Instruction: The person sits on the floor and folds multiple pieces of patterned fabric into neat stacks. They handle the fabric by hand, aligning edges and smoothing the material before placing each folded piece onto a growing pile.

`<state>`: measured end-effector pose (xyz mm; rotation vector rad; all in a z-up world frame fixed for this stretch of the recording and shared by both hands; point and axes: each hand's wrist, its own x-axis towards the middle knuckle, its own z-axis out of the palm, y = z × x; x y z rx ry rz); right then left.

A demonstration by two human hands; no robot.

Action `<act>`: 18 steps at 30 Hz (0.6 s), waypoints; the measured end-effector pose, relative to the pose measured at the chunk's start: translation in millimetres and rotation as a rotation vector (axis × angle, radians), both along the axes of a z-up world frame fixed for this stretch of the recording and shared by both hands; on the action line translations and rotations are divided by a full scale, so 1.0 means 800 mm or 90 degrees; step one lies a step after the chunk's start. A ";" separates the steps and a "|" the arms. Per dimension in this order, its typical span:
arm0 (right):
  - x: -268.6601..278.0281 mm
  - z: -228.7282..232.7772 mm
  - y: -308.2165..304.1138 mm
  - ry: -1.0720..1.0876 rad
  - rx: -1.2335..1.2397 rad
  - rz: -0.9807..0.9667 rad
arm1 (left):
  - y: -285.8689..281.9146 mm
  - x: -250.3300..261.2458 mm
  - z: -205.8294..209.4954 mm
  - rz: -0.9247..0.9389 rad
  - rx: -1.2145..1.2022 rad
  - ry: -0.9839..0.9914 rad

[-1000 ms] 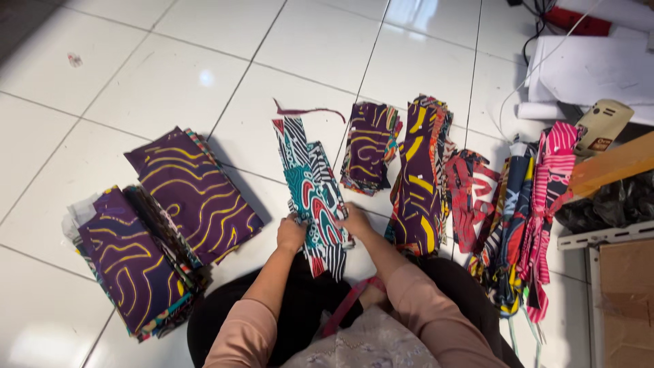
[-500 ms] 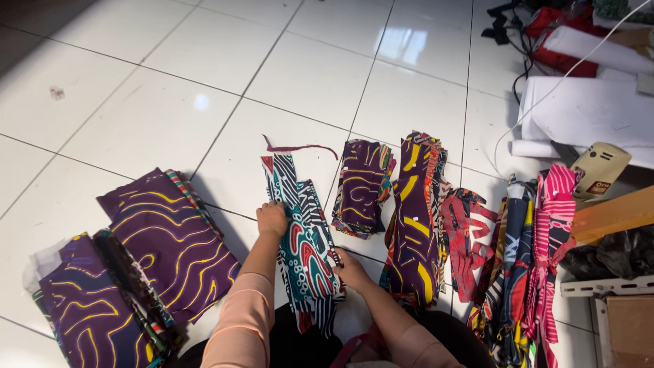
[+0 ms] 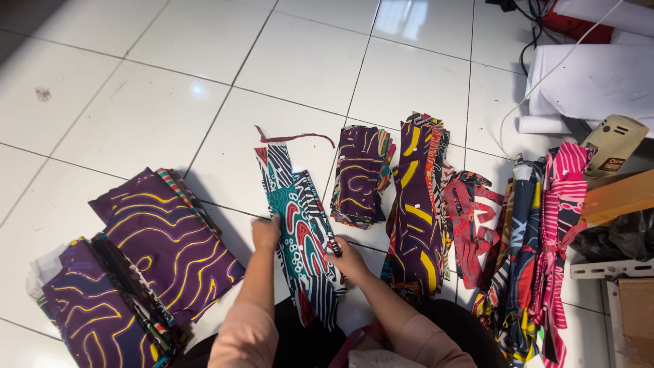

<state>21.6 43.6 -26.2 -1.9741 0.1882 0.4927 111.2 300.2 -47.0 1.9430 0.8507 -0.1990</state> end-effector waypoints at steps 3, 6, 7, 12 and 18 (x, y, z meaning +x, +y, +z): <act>-0.024 0.005 0.034 -0.108 -0.164 0.048 | -0.017 -0.056 -0.038 -0.066 -0.125 -0.010; -0.052 0.012 0.084 -0.188 -0.393 0.227 | -0.031 -0.080 -0.047 -0.017 -0.260 0.000; -0.060 0.013 0.099 -0.210 -0.419 0.264 | -0.036 -0.080 -0.044 0.000 -0.267 -0.003; -0.071 -0.003 0.105 -0.192 -0.341 0.334 | -0.045 -0.099 -0.026 -0.198 0.070 -0.039; -0.021 -0.014 0.038 0.167 0.420 -0.033 | -0.063 -0.093 -0.029 -0.126 -0.203 -0.198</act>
